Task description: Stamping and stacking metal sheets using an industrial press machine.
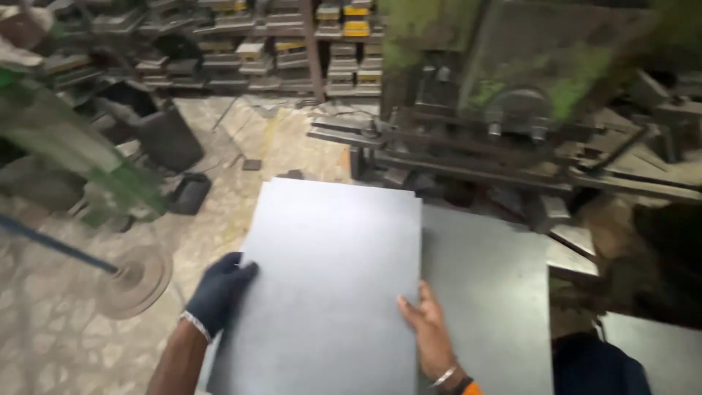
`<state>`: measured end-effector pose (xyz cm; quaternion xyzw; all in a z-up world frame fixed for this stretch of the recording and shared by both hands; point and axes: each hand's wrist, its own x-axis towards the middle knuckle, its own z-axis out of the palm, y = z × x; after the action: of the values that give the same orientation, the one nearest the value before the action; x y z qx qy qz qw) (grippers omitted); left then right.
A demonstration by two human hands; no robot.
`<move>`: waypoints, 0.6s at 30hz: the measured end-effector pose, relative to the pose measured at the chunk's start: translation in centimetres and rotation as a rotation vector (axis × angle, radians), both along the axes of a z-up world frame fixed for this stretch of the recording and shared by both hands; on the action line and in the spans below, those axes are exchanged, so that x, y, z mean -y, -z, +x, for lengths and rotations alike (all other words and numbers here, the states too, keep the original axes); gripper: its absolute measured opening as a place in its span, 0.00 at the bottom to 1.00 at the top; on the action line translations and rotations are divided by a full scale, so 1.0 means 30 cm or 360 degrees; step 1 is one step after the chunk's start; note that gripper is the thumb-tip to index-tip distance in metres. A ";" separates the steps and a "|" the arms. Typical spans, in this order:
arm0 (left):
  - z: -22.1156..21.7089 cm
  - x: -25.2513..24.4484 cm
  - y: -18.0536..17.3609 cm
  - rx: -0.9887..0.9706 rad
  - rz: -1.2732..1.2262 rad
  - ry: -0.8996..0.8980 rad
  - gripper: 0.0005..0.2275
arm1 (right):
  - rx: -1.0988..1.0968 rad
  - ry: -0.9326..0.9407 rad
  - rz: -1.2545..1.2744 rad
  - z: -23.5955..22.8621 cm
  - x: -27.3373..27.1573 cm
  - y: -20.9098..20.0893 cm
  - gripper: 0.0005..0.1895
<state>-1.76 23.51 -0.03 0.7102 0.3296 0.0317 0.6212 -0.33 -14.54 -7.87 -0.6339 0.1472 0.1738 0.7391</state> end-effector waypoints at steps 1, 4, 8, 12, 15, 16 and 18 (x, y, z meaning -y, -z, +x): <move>0.015 0.050 0.015 -0.0005 -0.0300 0.0093 0.28 | 0.0069 0.0197 -0.0068 -0.001 0.057 -0.002 0.45; 0.001 0.204 0.164 0.0293 -0.0842 0.0217 0.24 | 0.0269 0.0381 -0.0265 0.048 0.328 0.026 0.42; 0.113 0.466 0.314 0.0092 -0.0758 0.0583 0.21 | 0.0271 0.0495 -0.0130 0.046 0.509 -0.192 0.34; 0.187 0.672 0.048 0.0102 -0.0668 0.0647 0.21 | 0.0461 0.0540 -0.0003 0.111 0.623 -0.256 0.31; 0.271 0.724 0.035 0.0200 -0.0653 0.0648 0.19 | 0.0516 0.0478 0.0012 0.208 0.701 -0.206 0.28; 0.298 0.741 0.027 0.0226 -0.0640 0.0628 0.19 | 0.0529 0.0449 0.0049 0.250 0.733 -0.168 0.27; 0.382 0.738 0.092 0.0316 -0.0517 0.0678 0.18 | 0.0570 0.0407 0.0151 0.323 0.759 -0.147 0.24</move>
<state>9.69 1.38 -2.80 0.6481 0.1112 -0.0834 0.7488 9.36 -37.29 -3.47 -0.5954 0.0846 -0.0300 0.7984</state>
